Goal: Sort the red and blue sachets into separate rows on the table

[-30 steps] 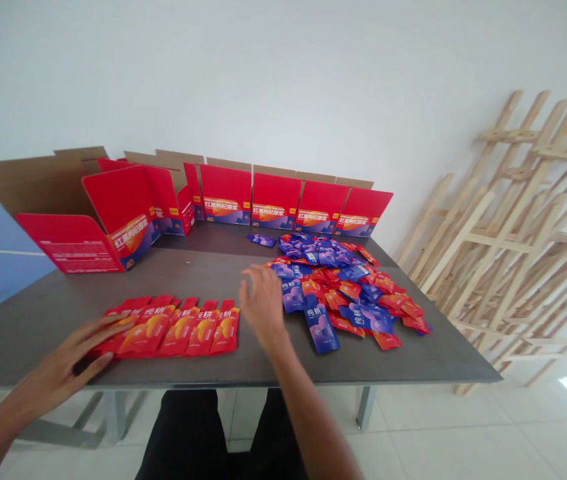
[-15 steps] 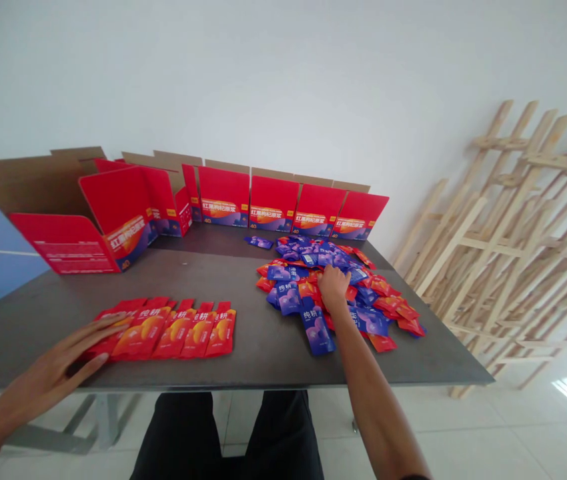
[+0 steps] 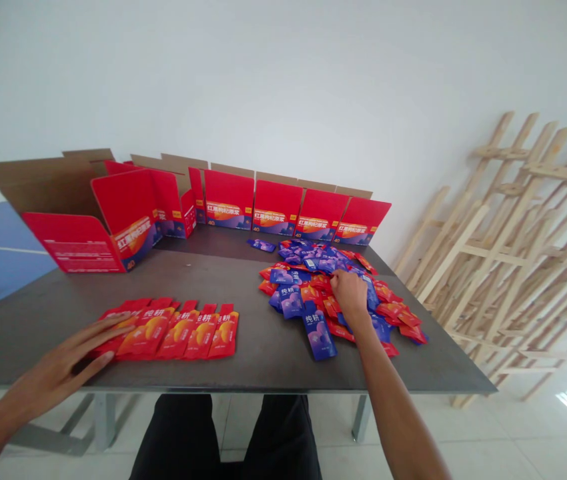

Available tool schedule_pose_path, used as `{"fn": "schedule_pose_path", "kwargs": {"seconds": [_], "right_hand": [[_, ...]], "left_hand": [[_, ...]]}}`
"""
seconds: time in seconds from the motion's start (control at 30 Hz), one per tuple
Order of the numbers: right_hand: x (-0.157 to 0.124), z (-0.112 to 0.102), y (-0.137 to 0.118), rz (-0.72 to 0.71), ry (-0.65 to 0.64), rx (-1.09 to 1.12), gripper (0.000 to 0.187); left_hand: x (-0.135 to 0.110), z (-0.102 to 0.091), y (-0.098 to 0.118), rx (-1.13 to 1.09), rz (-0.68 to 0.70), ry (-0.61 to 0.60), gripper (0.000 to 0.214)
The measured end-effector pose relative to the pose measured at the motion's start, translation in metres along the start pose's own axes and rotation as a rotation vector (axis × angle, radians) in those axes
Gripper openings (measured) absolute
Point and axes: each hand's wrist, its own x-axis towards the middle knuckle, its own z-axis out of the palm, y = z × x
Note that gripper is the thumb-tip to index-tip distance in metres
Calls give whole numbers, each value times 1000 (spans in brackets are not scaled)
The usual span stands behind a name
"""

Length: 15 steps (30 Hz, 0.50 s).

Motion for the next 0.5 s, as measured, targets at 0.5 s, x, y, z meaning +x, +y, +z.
{"fn": "schedule_pose_path", "kwargs": {"seconds": [0.5], "right_hand": [[-162,35,-230,-635,146,700,35]], "left_hand": [[-1,-1,4,-70,-49,-24,64]]}}
